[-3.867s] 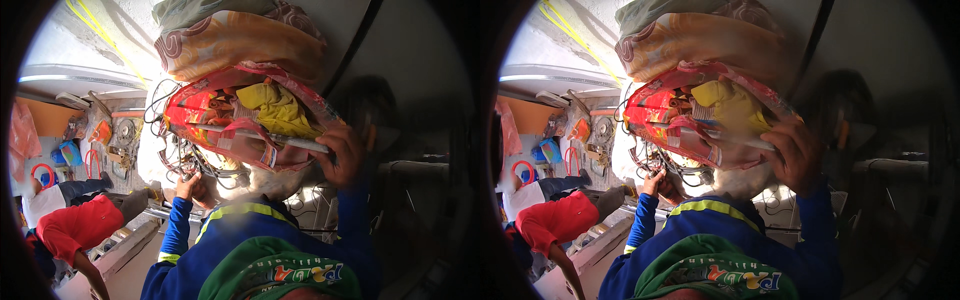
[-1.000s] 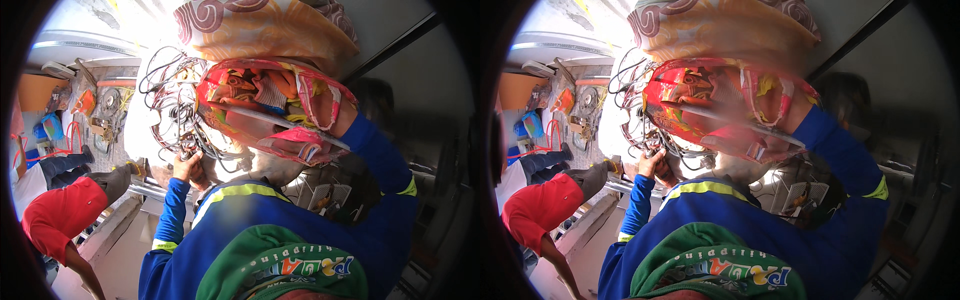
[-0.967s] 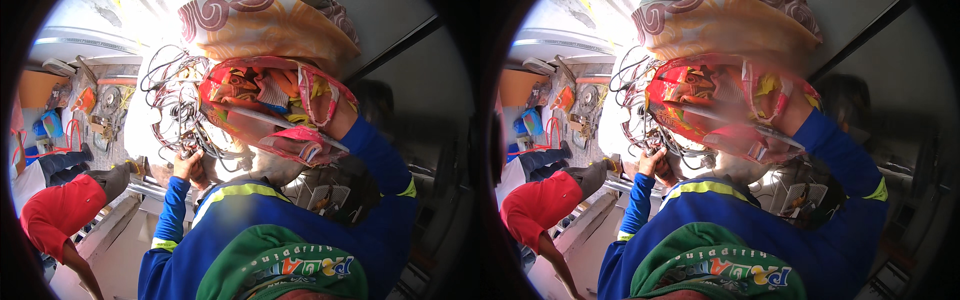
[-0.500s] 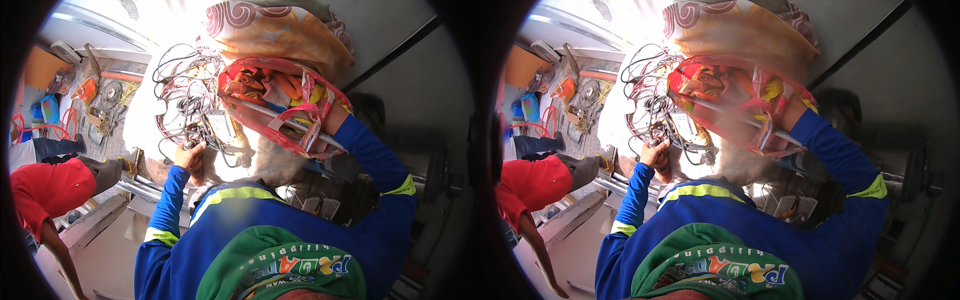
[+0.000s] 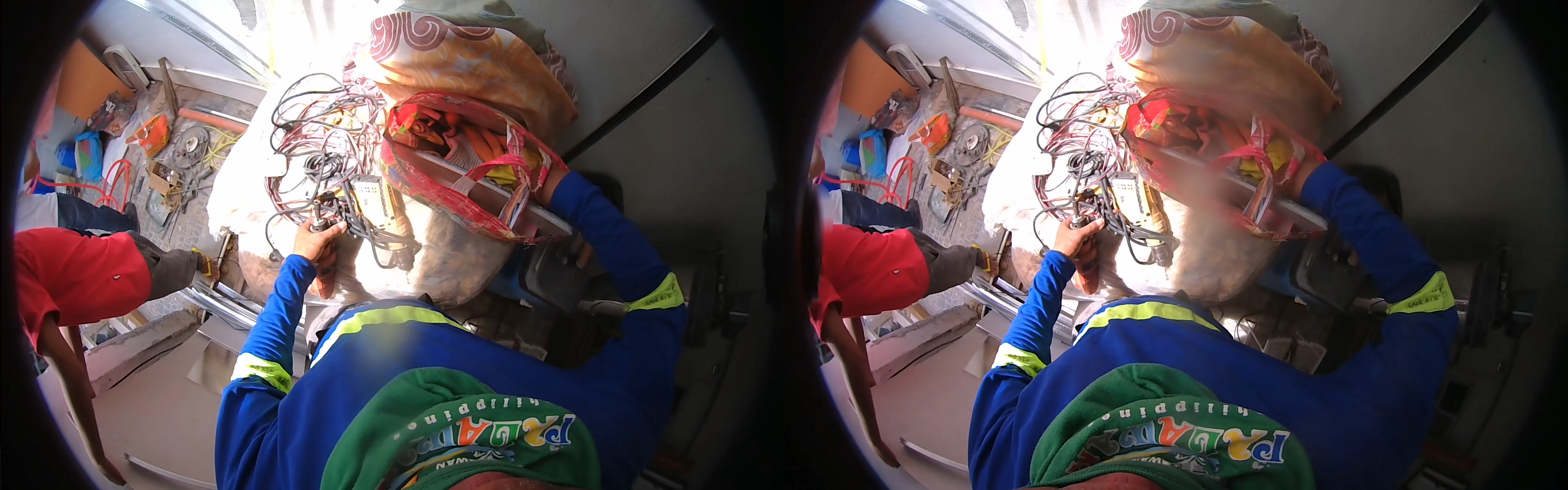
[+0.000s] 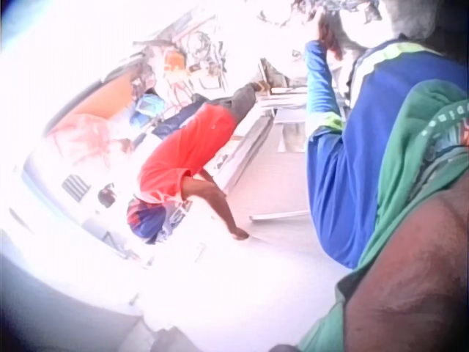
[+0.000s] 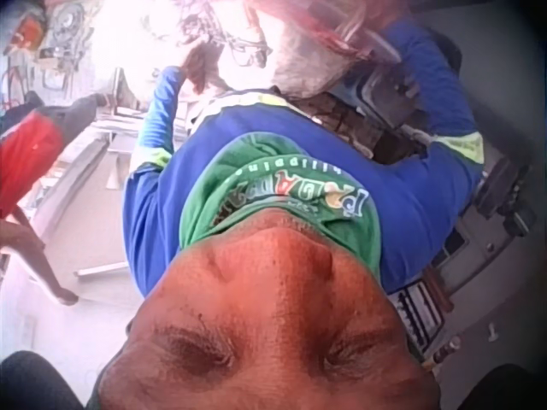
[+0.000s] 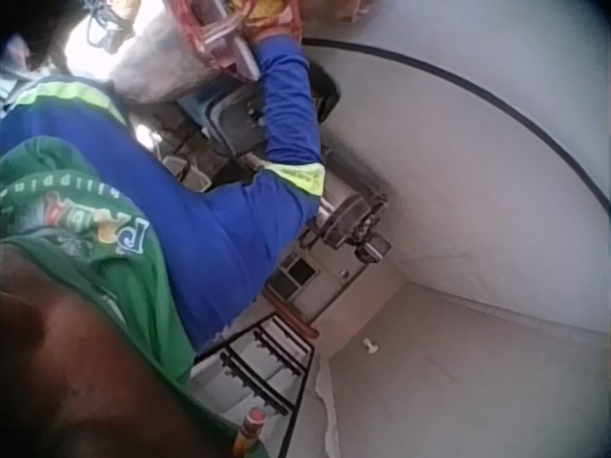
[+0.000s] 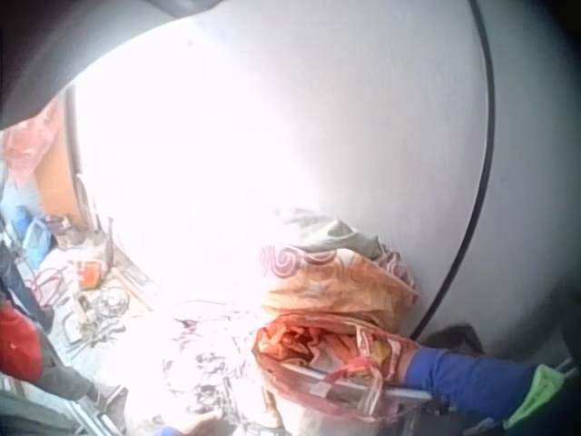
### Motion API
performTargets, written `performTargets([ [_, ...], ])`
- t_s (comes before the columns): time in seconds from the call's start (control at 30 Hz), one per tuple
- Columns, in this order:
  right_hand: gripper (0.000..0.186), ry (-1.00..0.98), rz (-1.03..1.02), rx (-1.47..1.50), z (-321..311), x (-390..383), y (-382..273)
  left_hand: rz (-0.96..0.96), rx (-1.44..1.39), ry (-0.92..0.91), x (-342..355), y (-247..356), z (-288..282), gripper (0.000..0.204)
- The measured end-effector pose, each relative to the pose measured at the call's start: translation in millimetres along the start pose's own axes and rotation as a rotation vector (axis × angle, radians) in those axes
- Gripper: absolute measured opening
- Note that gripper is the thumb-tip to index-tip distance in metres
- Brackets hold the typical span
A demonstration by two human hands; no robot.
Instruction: The person manipulates a power tool's electrical cord and plug, repeatedly twisting and adjusting the wires and plug housing. They also reach into a nearby bag and handle a red cable and a yellow cloth while continuing to work on the cord.
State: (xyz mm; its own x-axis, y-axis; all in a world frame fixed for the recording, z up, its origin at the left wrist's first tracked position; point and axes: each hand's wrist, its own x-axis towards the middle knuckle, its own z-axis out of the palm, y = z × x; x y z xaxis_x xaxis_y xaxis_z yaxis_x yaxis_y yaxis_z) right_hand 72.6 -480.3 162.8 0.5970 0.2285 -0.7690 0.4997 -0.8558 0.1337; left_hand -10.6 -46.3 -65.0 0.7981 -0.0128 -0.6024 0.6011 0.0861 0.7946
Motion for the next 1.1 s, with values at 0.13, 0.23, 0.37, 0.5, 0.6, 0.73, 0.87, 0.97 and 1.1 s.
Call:
performTargets([
  [0.13,0.048,-0.078,-0.056,-0.108,-11.6,8.2,1.4,-0.012,-0.005,0.009,2.3,-2.5,-0.1,0.042],
  [0.23,0.043,-0.035,-0.045,-0.134,-22.1,3.8,-4.7,-0.019,-0.002,0.031,2.8,-3.4,0.2,0.045],
  [0.37,0.037,0.041,-0.016,-0.134,-31.0,-19.0,-14.4,0.002,0.013,0.058,2.7,-2.7,0.9,0.049],
  [0.5,0.032,0.038,0.023,-0.123,-36.7,-37.0,-24.5,-0.007,-0.02,0.015,2.6,-3.8,0.5,0.059],
  [0.6,0.035,-0.116,0.089,-0.199,-45.2,-40.4,-31.3,-0.024,-0.031,0.0,5.0,-6.3,-0.5,0.065],
  [0.73,0.04,-0.056,0.09,-0.056,-48.1,-59.6,-29.5,-0.027,0.008,-0.022,7.7,-8.0,-2.7,0.066],
  [0.87,0.045,0.215,0.038,0.151,-34.0,-72.4,-20.8,-0.009,-0.019,-0.016,4.9,-5.7,-0.5,0.051],
  [0.97,0.044,0.59,-0.113,0.353,-22.3,-66.0,-22.2,0.041,-0.04,-0.004,0.3,-1.6,3.6,0.035],
  [1.1,0.04,0.771,0.006,0.062,-18.8,-61.9,-43.5,0.047,-0.04,0.002,-2.7,2.0,7.0,0.035],
])
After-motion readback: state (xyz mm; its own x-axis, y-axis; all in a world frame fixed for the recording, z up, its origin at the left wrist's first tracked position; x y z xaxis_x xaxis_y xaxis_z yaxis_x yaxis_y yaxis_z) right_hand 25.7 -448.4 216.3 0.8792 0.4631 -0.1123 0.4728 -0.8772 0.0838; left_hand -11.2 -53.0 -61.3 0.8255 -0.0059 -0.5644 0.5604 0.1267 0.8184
